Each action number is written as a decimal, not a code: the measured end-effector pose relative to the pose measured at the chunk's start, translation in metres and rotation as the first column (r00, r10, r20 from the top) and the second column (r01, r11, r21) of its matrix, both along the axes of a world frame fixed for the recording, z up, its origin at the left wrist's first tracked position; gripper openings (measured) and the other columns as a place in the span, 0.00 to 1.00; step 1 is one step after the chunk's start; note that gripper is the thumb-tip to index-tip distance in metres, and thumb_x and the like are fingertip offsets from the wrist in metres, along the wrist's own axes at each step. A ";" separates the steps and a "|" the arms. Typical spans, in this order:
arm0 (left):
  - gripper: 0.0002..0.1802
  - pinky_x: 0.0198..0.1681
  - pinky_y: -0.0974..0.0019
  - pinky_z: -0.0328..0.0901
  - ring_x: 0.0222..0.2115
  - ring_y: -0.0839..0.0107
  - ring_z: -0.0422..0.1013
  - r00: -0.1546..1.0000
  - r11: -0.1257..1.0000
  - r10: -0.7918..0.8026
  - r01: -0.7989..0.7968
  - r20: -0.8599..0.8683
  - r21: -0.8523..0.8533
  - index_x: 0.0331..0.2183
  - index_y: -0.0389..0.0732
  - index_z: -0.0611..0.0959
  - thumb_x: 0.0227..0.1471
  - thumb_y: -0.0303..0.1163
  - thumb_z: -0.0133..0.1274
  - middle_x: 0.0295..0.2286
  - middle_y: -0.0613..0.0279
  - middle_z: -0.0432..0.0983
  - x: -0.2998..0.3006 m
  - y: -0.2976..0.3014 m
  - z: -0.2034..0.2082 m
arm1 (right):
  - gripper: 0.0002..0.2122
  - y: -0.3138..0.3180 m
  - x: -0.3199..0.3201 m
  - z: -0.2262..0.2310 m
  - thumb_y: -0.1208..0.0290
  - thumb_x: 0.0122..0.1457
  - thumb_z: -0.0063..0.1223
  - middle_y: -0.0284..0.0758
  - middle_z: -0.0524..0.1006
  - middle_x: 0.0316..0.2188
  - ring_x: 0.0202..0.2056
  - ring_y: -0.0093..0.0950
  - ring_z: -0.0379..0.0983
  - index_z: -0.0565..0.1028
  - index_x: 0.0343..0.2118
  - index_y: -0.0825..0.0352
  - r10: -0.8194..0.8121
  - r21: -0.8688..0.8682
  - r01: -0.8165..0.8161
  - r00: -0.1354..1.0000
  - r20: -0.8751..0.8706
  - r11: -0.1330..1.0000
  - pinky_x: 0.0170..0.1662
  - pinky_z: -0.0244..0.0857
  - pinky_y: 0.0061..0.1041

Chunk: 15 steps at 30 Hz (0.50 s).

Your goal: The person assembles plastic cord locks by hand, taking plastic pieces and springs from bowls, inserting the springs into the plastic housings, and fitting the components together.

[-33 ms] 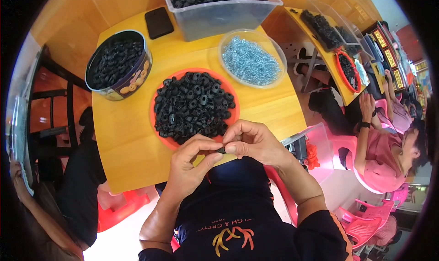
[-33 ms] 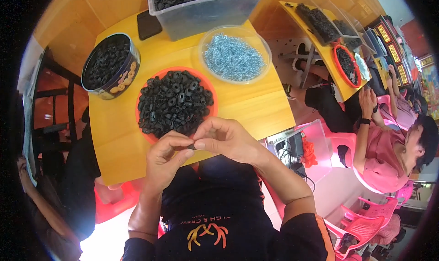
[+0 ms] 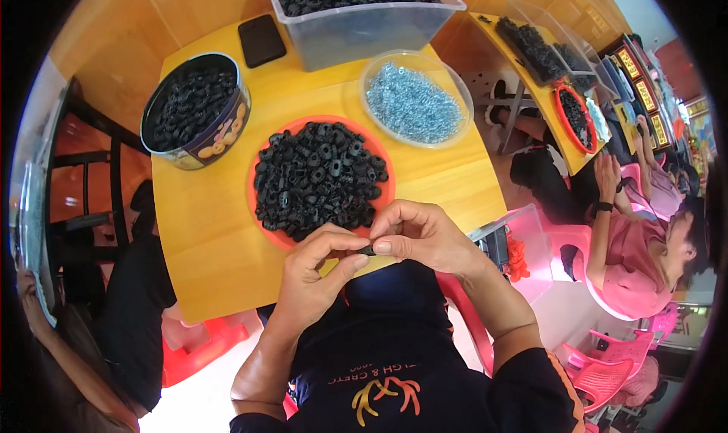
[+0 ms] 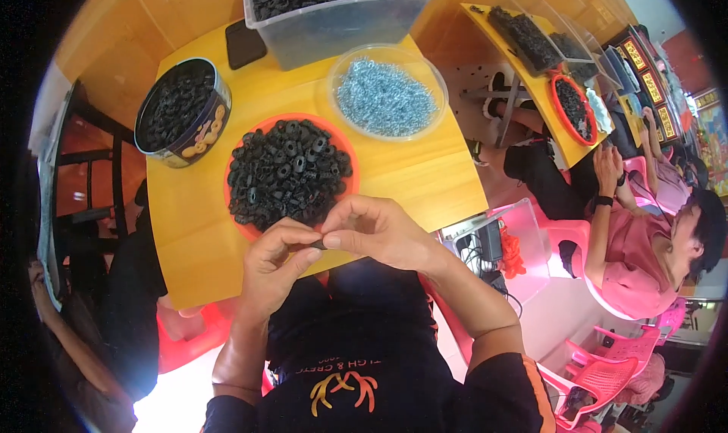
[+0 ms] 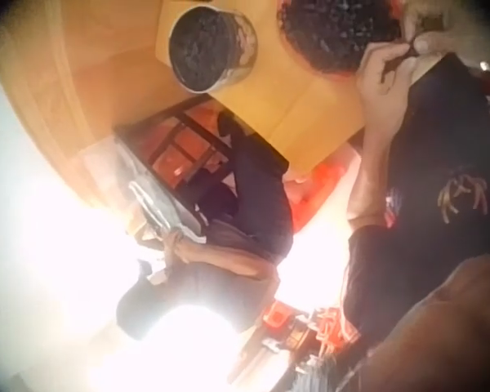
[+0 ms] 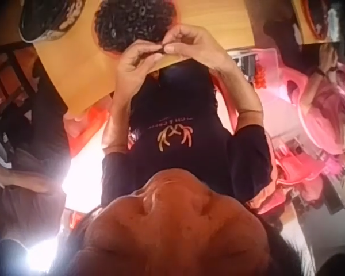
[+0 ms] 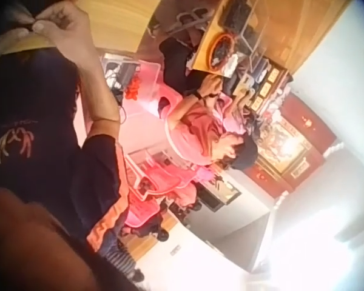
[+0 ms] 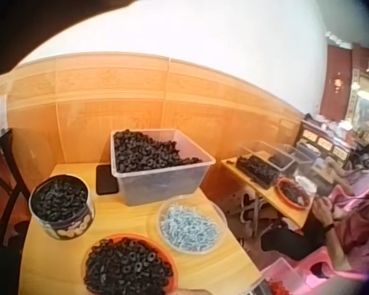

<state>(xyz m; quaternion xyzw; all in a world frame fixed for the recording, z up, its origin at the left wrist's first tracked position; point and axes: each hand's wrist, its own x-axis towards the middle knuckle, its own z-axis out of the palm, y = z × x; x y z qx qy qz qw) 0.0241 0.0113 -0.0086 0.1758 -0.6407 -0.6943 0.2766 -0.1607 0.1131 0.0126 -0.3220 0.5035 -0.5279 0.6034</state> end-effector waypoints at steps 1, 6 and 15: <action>0.11 0.39 0.72 0.68 0.35 0.74 0.73 1.000 1.000 -0.006 0.006 -0.010 -0.005 0.37 0.35 0.82 0.49 0.17 0.58 0.33 0.60 0.75 -0.002 0.000 0.001 | 0.05 0.000 -0.004 0.001 0.74 0.58 0.58 0.26 0.75 0.31 0.32 0.14 0.70 0.75 0.36 0.67 -0.006 -0.005 0.006 1.000 -0.010 1.000 0.35 0.65 0.15; 0.10 0.38 0.73 0.67 0.34 0.75 0.72 0.997 0.995 0.069 -0.067 0.022 -0.067 0.37 0.35 0.82 0.49 0.18 0.58 0.33 0.61 0.75 -0.005 -0.004 0.008 | 0.06 -0.010 -0.051 0.004 0.74 0.58 0.58 0.25 0.75 0.29 0.32 0.13 0.69 0.76 0.35 0.70 -0.318 -0.221 0.229 0.698 -0.641 0.948 0.37 0.64 0.15; 0.09 0.39 0.74 0.67 0.34 0.77 0.72 0.996 0.995 0.093 -0.092 0.007 -0.035 0.37 0.35 0.81 0.50 0.19 0.58 0.33 0.62 0.75 -0.005 -0.009 -0.001 | 0.05 -0.041 -0.124 0.011 0.74 0.54 0.58 0.38 0.76 0.30 0.28 0.34 0.75 0.78 0.33 0.66 -0.400 -0.380 0.200 0.070 -0.914 0.903 0.31 0.67 0.30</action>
